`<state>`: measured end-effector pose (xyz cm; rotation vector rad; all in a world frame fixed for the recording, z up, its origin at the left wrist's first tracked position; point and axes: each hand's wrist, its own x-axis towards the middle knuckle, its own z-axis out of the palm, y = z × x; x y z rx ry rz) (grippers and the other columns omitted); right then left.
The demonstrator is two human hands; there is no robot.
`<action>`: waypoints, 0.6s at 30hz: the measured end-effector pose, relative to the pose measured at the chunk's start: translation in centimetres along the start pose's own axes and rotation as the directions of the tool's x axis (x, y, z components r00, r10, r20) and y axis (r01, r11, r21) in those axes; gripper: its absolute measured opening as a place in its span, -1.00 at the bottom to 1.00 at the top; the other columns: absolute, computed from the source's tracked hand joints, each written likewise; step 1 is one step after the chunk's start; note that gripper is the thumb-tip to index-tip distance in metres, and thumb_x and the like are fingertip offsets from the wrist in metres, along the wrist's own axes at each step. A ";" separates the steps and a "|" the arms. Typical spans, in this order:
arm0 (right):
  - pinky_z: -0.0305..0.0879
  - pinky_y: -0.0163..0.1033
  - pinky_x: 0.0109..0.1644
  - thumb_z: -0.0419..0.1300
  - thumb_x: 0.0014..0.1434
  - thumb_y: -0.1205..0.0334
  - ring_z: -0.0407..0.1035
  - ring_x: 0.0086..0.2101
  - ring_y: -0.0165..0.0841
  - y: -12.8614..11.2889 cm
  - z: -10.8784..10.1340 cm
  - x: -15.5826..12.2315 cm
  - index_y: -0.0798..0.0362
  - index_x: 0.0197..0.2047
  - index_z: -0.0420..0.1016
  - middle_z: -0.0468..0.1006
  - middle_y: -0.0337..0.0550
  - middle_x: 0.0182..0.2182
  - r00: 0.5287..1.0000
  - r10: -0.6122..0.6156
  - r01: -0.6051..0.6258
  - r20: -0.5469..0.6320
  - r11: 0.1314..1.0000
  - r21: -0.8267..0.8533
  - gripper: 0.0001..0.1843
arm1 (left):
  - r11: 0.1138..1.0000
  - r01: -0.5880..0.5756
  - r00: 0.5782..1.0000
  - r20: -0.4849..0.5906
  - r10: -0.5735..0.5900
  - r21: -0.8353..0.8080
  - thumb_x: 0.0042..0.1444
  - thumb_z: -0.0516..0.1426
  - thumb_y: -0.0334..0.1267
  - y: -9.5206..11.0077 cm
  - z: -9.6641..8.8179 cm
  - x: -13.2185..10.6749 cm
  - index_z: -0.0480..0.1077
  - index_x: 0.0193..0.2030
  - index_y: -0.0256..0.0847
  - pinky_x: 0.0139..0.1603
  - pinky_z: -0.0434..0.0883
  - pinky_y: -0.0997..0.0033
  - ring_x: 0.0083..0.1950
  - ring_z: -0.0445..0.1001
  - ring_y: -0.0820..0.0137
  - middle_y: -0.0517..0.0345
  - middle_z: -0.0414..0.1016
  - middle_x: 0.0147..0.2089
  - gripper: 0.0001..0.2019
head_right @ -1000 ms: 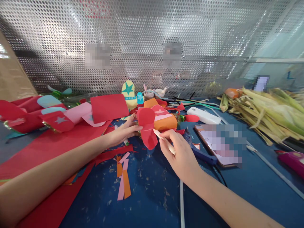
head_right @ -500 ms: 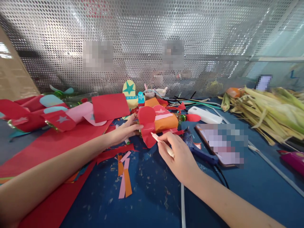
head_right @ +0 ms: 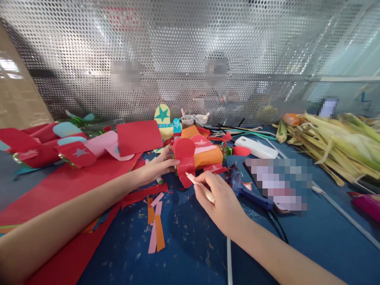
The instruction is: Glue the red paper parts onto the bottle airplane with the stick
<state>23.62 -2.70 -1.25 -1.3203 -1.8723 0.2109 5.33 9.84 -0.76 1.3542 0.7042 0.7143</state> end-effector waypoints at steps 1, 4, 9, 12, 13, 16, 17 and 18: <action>0.34 -0.27 -0.32 0.02 0.28 0.27 0.44 -0.40 -0.35 0.0 0.0 0.0 -0.02 -0.28 0.32 0.51 -0.20 -0.42 1.000 0.002 -0.002 0.002 1.000 -0.002 -0.90 | 1.000 0.001 1.000 0.000 -0.001 0.003 -0.09 0.29 -0.16 0.0 0.0 0.0 0.13 -0.10 -0.09 0.06 0.42 0.07 0.06 0.50 0.17 0.11 0.50 -0.07 -0.52; 0.34 -0.27 -0.32 0.02 0.27 0.27 0.44 -0.40 -0.35 -0.1 -0.1 0.0 -0.02 -0.28 0.32 0.51 -0.20 -0.42 1.000 0.000 0.000 0.003 1.000 -0.005 -0.90 | 1.000 0.002 1.000 -0.002 -0.002 0.007 -0.08 0.29 -0.15 -0.1 -0.1 0.0 0.14 -0.10 -0.09 0.09 0.40 0.07 0.09 0.48 0.16 0.10 0.50 -0.05 -0.52; 0.35 -0.26 -0.31 0.02 0.28 0.27 0.44 -0.39 -0.35 -0.1 -0.1 0.1 -0.02 -0.27 0.32 0.52 -0.19 -0.41 1.000 -0.014 0.014 -0.002 1.000 0.002 -0.90 | 1.000 0.000 1.000 0.003 0.000 0.005 -0.08 0.30 -0.17 0.0 0.0 0.0 0.14 -0.07 -0.11 0.09 0.41 0.04 0.06 0.50 0.15 0.05 0.50 -0.03 -0.50; 0.35 -0.27 -0.31 0.01 0.29 0.26 0.45 -0.39 -0.35 0.0 -0.1 0.1 -0.01 -0.27 0.32 0.53 -0.18 -0.40 1.000 -0.023 0.023 -0.004 1.000 0.005 -0.89 | 1.000 0.004 1.000 -0.005 -0.004 0.018 -0.06 0.29 -0.17 0.0 0.0 0.0 0.14 -0.04 -0.11 0.10 0.39 0.01 0.06 0.50 0.12 0.01 0.50 -0.03 -0.50; 0.35 -0.27 -0.31 0.01 0.29 0.25 0.45 -0.39 -0.35 0.0 -0.1 0.1 -0.01 -0.27 0.32 0.53 -0.18 -0.40 1.000 -0.024 0.024 -0.008 1.000 0.008 -0.89 | 1.000 0.004 1.000 -0.007 -0.004 0.017 -0.06 0.29 -0.17 0.0 0.0 0.0 0.13 -0.03 -0.11 0.10 0.39 0.01 0.06 0.50 0.12 0.01 0.50 -0.03 -0.49; 0.34 -0.27 -0.32 0.01 0.30 0.25 0.43 -0.40 -0.36 0.0 -0.2 0.1 0.00 -0.26 0.32 0.52 -0.18 -0.40 1.000 -0.020 0.020 -0.016 1.000 0.014 -0.89 | 1.000 -0.003 1.000 0.001 0.003 0.010 -0.07 0.29 -0.17 0.0 0.0 0.0 0.13 -0.05 -0.10 0.07 0.41 0.07 0.03 0.52 0.16 0.03 0.50 -0.04 -0.49; 0.34 -0.27 -0.32 0.01 0.30 0.25 0.43 -0.40 -0.36 -0.1 -0.3 0.1 0.00 -0.26 0.32 0.52 -0.19 -0.40 1.000 -0.018 0.018 -0.015 1.000 0.014 -0.89 | 1.000 -0.006 1.000 0.006 0.006 0.011 -0.07 0.29 -0.17 0.0 0.0 0.1 0.14 -0.05 -0.10 0.05 0.42 0.10 0.00 0.53 0.19 0.04 0.51 -0.05 -0.50; 0.33 -0.27 -0.32 0.01 0.29 0.24 0.43 -0.40 -0.36 -0.1 -0.3 0.1 0.00 -0.26 0.32 0.51 -0.19 -0.40 1.000 -0.015 0.015 -0.013 1.000 0.012 -0.89 | 1.000 -0.009 1.000 0.011 0.009 0.017 -0.07 0.29 -0.18 0.0 -0.1 0.1 0.14 -0.06 -0.10 0.03 0.43 0.13 -0.03 0.54 0.21 0.06 0.51 -0.06 -0.50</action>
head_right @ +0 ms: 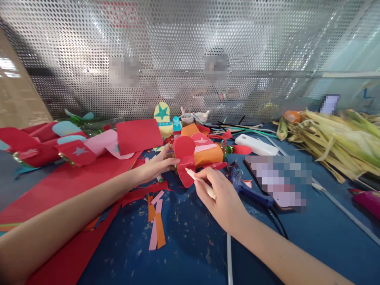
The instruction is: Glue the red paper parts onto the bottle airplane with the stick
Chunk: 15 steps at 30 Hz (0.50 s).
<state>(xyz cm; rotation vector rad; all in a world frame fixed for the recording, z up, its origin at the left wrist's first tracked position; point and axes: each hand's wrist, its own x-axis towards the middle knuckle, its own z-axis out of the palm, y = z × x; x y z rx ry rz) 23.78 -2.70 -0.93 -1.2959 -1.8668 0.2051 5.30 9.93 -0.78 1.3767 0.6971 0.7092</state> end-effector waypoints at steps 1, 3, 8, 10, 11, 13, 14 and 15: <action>0.33 -0.27 -0.32 0.01 0.29 0.24 0.42 -0.40 -0.36 0.0 0.0 0.0 -0.01 -0.26 0.32 0.51 -0.19 -0.41 1.000 0.003 -0.003 0.002 1.000 -0.003 -0.89 | 1.000 -0.001 1.000 0.003 0.001 0.010 -0.07 0.29 -0.18 0.0 0.0 0.0 0.14 -0.06 -0.10 0.01 0.43 0.15 -0.07 0.54 0.24 0.08 0.51 -0.07 -0.51; 0.33 -0.27 -0.32 0.01 0.30 0.23 0.43 -0.40 -0.35 0.0 -0.1 0.1 -0.01 -0.26 0.32 0.51 -0.19 -0.40 1.000 0.003 -0.003 -0.004 1.000 -0.006 -0.89 | 0.999 -0.002 1.000 0.004 0.002 0.032 -0.07 0.29 -0.19 -0.1 -0.1 0.0 0.15 -0.06 -0.10 -0.03 0.44 0.18 -0.13 0.55 0.28 0.11 0.51 -0.10 -0.51; 0.34 -0.25 -0.29 0.01 0.30 0.23 0.45 -0.35 -0.33 0.1 -0.1 0.2 -0.01 -0.26 0.31 0.53 -0.16 -0.38 0.999 -0.011 0.011 -0.035 1.000 -0.010 -0.90 | 0.997 -0.023 1.000 0.022 0.021 0.072 -0.04 0.28 -0.16 -0.1 -0.2 -0.2 0.17 -0.06 -0.11 -0.02 0.42 0.19 -0.09 0.53 0.27 0.12 0.49 -0.09 -0.54; 0.34 -0.25 -0.30 0.02 0.29 0.24 0.45 -0.36 -0.32 0.2 -0.2 0.2 -0.01 -0.25 0.31 0.53 -0.16 -0.37 0.999 -0.010 0.009 -0.033 1.000 -0.020 -0.91 | 0.997 -0.031 0.999 0.036 0.028 0.076 -0.04 0.28 -0.14 -0.1 -0.2 -0.2 0.16 -0.05 -0.11 -0.01 0.42 0.16 -0.06 0.53 0.24 0.09 0.48 -0.08 -0.53; 0.34 -0.25 -0.31 0.02 0.29 0.24 0.45 -0.36 -0.32 0.2 -0.2 0.3 -0.01 -0.24 0.31 0.53 -0.16 -0.37 0.999 -0.011 0.010 -0.034 1.000 -0.024 -0.92 | 0.996 -0.034 0.999 0.038 0.031 0.077 -0.03 0.28 -0.13 0.0 -0.1 -0.2 0.16 -0.05 -0.11 0.00 0.41 0.15 -0.05 0.52 0.23 0.08 0.48 -0.07 -0.53; 0.34 -0.26 -0.31 0.03 0.30 0.24 0.45 -0.35 -0.32 0.2 -0.2 0.3 0.00 -0.23 0.31 0.53 -0.16 -0.37 0.999 -0.016 0.015 -0.040 0.999 -0.032 -0.93 | 0.996 -0.034 0.999 0.033 0.031 0.082 -0.02 0.28 -0.13 0.0 -0.1 -0.2 0.16 -0.03 -0.11 0.04 0.40 0.13 -0.03 0.52 0.22 0.06 0.48 -0.05 -0.52; 0.33 -0.26 -0.31 0.04 0.30 0.23 0.45 -0.35 -0.32 0.3 -0.2 0.3 0.00 -0.22 0.31 0.53 -0.16 -0.36 0.999 -0.020 0.018 -0.045 0.999 -0.035 -0.93 | 0.996 -0.033 0.999 0.027 0.031 0.084 -0.02 0.28 -0.13 0.0 -0.1 -0.2 0.17 -0.03 -0.11 0.04 0.40 0.13 -0.02 0.51 0.23 0.06 0.49 -0.04 -0.53; 0.33 -0.26 -0.30 0.04 0.30 0.23 0.44 -0.34 -0.32 0.3 -0.2 0.3 0.00 -0.21 0.31 0.53 -0.15 -0.36 0.998 -0.024 0.022 -0.050 0.999 -0.036 -0.93 | 0.996 -0.032 0.999 0.023 0.030 0.083 -0.03 0.28 -0.14 0.0 -0.1 -0.2 0.17 -0.04 -0.11 0.04 0.40 0.14 -0.02 0.52 0.23 0.06 0.49 -0.04 -0.53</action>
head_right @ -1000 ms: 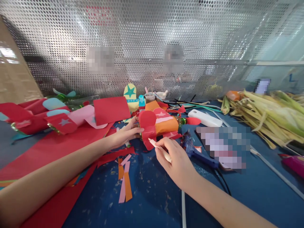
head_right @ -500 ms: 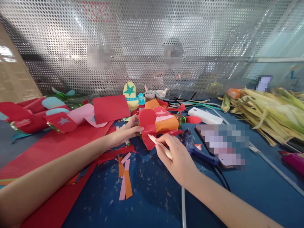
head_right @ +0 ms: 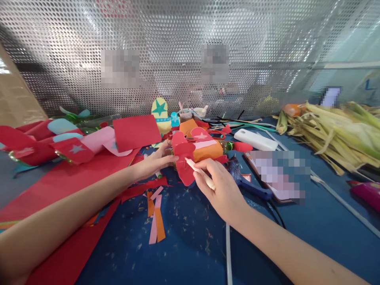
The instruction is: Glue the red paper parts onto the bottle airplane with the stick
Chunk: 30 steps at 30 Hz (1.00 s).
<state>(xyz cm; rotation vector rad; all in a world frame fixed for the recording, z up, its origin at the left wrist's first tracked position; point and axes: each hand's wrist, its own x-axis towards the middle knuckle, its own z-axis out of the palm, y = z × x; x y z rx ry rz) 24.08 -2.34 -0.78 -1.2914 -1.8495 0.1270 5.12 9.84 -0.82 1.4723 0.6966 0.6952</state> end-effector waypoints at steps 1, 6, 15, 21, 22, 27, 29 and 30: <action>0.33 -0.26 -0.30 0.04 0.30 0.22 0.44 -0.34 -0.32 0.0 0.0 0.0 0.00 -0.21 0.31 0.52 -0.15 -0.35 1.000 -0.004 0.004 -0.002 1.000 0.000 -0.93 | 1.000 0.002 1.000 -0.002 -0.002 -0.003 -0.03 0.29 -0.14 0.0 0.0 0.0 0.17 -0.05 -0.11 0.04 0.41 0.14 -0.02 0.52 0.22 0.06 0.50 -0.05 -0.53; 0.32 -0.25 -0.30 0.03 0.31 0.21 0.44 -0.35 -0.32 0.0 -0.1 0.1 -0.01 -0.21 0.31 0.52 -0.16 -0.36 1.000 -0.002 0.002 0.009 1.000 -0.002 -0.92 | 1.000 0.011 1.000 0.002 -0.011 -0.012 -0.05 0.30 -0.16 -0.2 -0.2 0.4 0.16 -0.07 -0.11 0.00 0.42 0.12 -0.03 0.53 0.19 0.06 0.52 -0.07 -0.53; 0.32 -0.25 -0.28 0.01 0.30 0.22 0.43 -0.36 -0.34 0.1 -0.2 -0.1 0.00 -0.25 0.30 0.53 -0.16 -0.36 1.000 0.019 -0.020 0.015 1.000 0.007 -0.90 | 0.996 0.016 1.000 -0.011 -0.017 -0.087 -0.05 0.28 -0.18 -0.1 0.1 0.3 0.14 -0.11 -0.12 0.00 0.42 0.12 -0.02 0.53 0.18 0.08 0.53 -0.12 -0.55; 0.31 -0.28 -0.31 0.02 0.27 0.27 0.42 -0.39 -0.35 0.2 -0.4 -0.1 0.00 -0.27 0.30 0.52 -0.18 -0.40 0.999 0.031 -0.030 0.017 0.999 -0.032 -0.92 | 0.992 0.023 1.000 0.001 -0.023 -0.127 -0.02 0.26 -0.18 -0.2 -0.1 0.3 0.13 -0.05 -0.10 0.01 0.41 0.11 0.02 0.51 0.17 0.08 0.51 -0.07 -0.54; 0.31 -0.27 -0.31 0.02 0.27 0.27 0.43 -0.39 -0.35 0.2 -0.4 -0.1 0.00 -0.28 0.30 0.52 -0.19 -0.41 0.999 0.028 -0.028 0.017 0.999 -0.033 -0.92 | 0.992 0.027 1.000 -0.002 -0.028 -0.125 -0.01 0.26 -0.18 -0.2 -0.2 0.3 0.12 -0.05 -0.10 0.00 0.42 0.13 0.02 0.51 0.18 0.09 0.51 -0.07 -0.55; 0.31 -0.27 -0.33 0.04 0.26 0.26 0.43 -0.41 -0.34 0.5 -0.2 -0.3 -0.02 -0.30 0.31 0.50 -0.21 -0.43 1.000 0.006 -0.006 -0.006 0.999 -0.039 -0.92 | 0.993 0.032 0.999 -0.035 -0.036 -0.112 -0.05 0.27 -0.19 0.2 0.2 -0.1 0.13 -0.05 -0.10 0.01 0.42 0.17 -0.01 0.52 0.24 0.12 0.49 -0.07 -0.52; 0.30 -0.29 -0.36 0.05 0.25 0.27 0.42 -0.45 -0.36 0.6 -0.2 -0.3 -0.03 -0.33 0.30 0.49 -0.25 -0.47 1.000 0.009 -0.010 -0.029 0.999 -0.042 -0.90 | 0.992 0.054 0.998 -0.031 -0.058 -0.110 -0.10 0.30 -0.21 0.3 0.3 -0.2 0.14 -0.07 -0.10 0.01 0.42 0.18 -0.02 0.52 0.24 0.13 0.49 -0.08 -0.50; 0.31 -0.29 -0.35 0.05 0.25 0.28 0.43 -0.44 -0.35 0.6 -0.2 -0.2 -0.03 -0.34 0.29 0.50 -0.24 -0.46 1.000 0.015 -0.015 -0.001 0.999 -0.043 -0.90 | 0.992 0.065 0.997 -0.031 -0.068 -0.106 -0.09 0.30 -0.22 0.3 0.3 -0.2 0.14 -0.05 -0.10 0.02 0.42 0.17 -0.02 0.52 0.24 0.12 0.49 -0.07 -0.49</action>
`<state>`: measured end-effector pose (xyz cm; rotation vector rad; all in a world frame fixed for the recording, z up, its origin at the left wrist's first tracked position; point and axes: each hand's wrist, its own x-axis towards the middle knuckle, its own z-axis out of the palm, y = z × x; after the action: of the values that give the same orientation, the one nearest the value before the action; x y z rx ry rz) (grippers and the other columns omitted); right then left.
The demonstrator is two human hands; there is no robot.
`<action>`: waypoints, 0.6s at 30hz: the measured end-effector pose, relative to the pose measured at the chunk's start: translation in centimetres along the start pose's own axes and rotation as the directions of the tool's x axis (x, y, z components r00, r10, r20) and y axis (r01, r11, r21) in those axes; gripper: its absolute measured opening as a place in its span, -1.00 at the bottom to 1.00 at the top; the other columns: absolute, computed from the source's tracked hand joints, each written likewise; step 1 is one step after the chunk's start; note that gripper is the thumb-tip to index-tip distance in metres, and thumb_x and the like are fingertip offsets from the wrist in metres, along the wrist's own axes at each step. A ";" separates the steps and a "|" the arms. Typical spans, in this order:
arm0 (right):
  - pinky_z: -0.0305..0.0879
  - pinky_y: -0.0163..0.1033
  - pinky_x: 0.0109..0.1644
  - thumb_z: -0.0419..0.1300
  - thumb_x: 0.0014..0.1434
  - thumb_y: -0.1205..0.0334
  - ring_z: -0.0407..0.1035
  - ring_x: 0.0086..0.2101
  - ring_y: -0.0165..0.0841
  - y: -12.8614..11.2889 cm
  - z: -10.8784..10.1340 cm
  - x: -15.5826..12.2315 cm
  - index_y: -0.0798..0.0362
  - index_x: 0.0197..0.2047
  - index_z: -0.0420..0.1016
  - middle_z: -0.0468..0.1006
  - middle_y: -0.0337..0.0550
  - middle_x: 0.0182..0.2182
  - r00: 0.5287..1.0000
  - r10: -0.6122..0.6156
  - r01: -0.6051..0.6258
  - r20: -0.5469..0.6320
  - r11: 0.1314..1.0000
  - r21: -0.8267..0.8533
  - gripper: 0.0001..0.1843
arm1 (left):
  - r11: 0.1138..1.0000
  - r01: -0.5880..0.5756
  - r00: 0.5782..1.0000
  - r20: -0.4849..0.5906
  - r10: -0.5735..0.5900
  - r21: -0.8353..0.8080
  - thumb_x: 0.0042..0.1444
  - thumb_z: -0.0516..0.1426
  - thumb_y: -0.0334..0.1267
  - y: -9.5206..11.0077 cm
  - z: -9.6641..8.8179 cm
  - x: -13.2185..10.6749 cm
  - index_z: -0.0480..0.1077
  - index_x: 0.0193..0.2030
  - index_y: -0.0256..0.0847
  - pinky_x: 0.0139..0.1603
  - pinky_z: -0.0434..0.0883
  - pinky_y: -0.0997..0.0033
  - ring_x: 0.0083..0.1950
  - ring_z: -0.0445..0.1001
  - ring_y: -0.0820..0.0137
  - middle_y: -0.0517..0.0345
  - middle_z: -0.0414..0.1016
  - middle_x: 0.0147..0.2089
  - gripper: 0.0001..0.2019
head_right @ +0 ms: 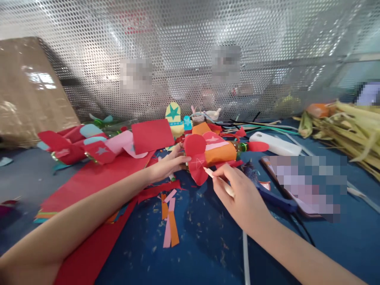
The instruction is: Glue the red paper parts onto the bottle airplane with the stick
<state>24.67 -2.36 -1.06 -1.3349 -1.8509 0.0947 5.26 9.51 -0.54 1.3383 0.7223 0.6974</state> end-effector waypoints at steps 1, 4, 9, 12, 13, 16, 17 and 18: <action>0.31 -0.29 -0.36 0.05 0.24 0.28 0.43 -0.44 -0.35 0.0 -0.1 0.0 -0.03 -0.33 0.29 0.51 -0.24 -0.46 1.000 -0.001 0.001 0.001 1.000 0.003 -0.90 | 1.000 -0.003 1.000 -0.013 0.003 0.001 -0.08 0.29 -0.21 0.0 0.0 0.0 0.13 -0.03 -0.10 0.00 0.43 0.17 -0.03 0.52 0.24 0.10 0.49 -0.06 -0.48; 0.31 -0.30 -0.38 0.05 0.24 0.29 0.43 -0.44 -0.36 -0.4 -0.3 0.0 -0.01 -0.32 0.31 0.50 -0.23 -0.46 1.000 -0.009 0.009 -0.022 1.000 0.010 -0.91 | 1.000 -0.025 1.000 -0.013 0.025 -0.005 -0.04 0.27 -0.19 -0.2 -0.2 0.2 0.12 0.01 -0.11 -0.01 0.43 0.16 -0.07 0.53 0.25 0.08 0.50 -0.06 -0.48; 0.32 -0.33 -0.37 0.05 0.26 0.32 0.42 -0.45 -0.41 -1.1 -0.4 -0.1 0.00 -0.29 0.33 0.49 -0.25 -0.46 0.996 -0.083 0.085 -0.035 0.995 0.049 -0.91 | 0.999 -0.032 0.999 0.017 0.033 -0.007 -0.01 0.26 -0.18 -0.3 -0.5 0.5 0.12 -0.01 -0.10 0.03 0.40 0.08 -0.02 0.52 0.19 0.05 0.51 -0.07 -0.51; 0.36 -0.29 -0.32 0.05 0.27 0.31 0.46 -0.38 -0.37 -1.1 -0.3 -0.2 0.00 -0.23 0.35 0.54 -0.20 -0.40 0.992 -0.125 0.126 -0.013 0.991 0.049 -0.93 | 1.000 -0.027 1.000 0.014 0.027 -0.003 -0.03 0.28 -0.17 -0.2 -0.3 0.4 0.12 -0.04 -0.11 0.02 0.41 0.08 -0.04 0.54 0.18 0.06 0.52 -0.08 -0.52; 0.37 -0.27 -0.30 0.05 0.27 0.30 0.47 -0.36 -0.35 -1.0 -0.2 -0.2 0.00 -0.22 0.35 0.55 -0.18 -0.38 0.992 -0.129 0.129 -0.006 0.991 0.047 -0.93 | 1.000 -0.026 1.000 0.015 0.026 -0.001 -0.04 0.29 -0.16 -0.1 -0.2 0.3 0.12 -0.05 -0.11 0.02 0.42 0.09 -0.04 0.54 0.19 0.06 0.53 -0.09 -0.51; 0.40 -0.22 -0.26 0.05 0.28 0.28 0.49 -0.32 -0.31 -0.8 0.0 -0.1 0.00 -0.20 0.36 0.57 -0.14 -0.34 0.992 -0.125 0.124 0.016 0.991 0.042 -0.92 | 1.000 -0.020 1.000 0.014 0.020 0.016 -0.07 0.31 -0.15 0.1 0.0 0.1 0.13 -0.05 -0.11 0.01 0.42 0.10 -0.06 0.54 0.20 0.07 0.54 -0.10 -0.48; 0.41 -0.22 -0.26 0.04 0.28 0.28 0.49 -0.32 -0.31 -0.8 0.0 -0.1 0.00 -0.20 0.36 0.57 -0.13 -0.34 0.992 -0.123 0.122 0.024 0.992 0.040 -0.92 | 1.000 -0.020 1.000 0.012 0.020 0.022 -0.07 0.31 -0.15 0.2 0.1 0.1 0.13 -0.05 -0.11 0.01 0.42 0.11 -0.06 0.54 0.20 0.06 0.54 -0.10 -0.48; 0.41 -0.21 -0.26 0.04 0.29 0.28 0.49 -0.32 -0.30 -0.7 0.1 -0.1 0.00 -0.20 0.35 0.57 -0.13 -0.34 0.992 -0.121 0.120 0.032 0.992 0.040 -0.92 | 0.999 -0.021 1.000 0.012 0.021 0.028 -0.08 0.31 -0.15 0.2 0.1 0.1 0.13 -0.05 -0.11 0.01 0.42 0.11 -0.05 0.54 0.19 0.05 0.54 -0.09 -0.48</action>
<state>24.08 -2.69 -0.78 -1.1990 -1.9446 0.0892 5.37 9.52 -0.31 1.3763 0.7118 0.6979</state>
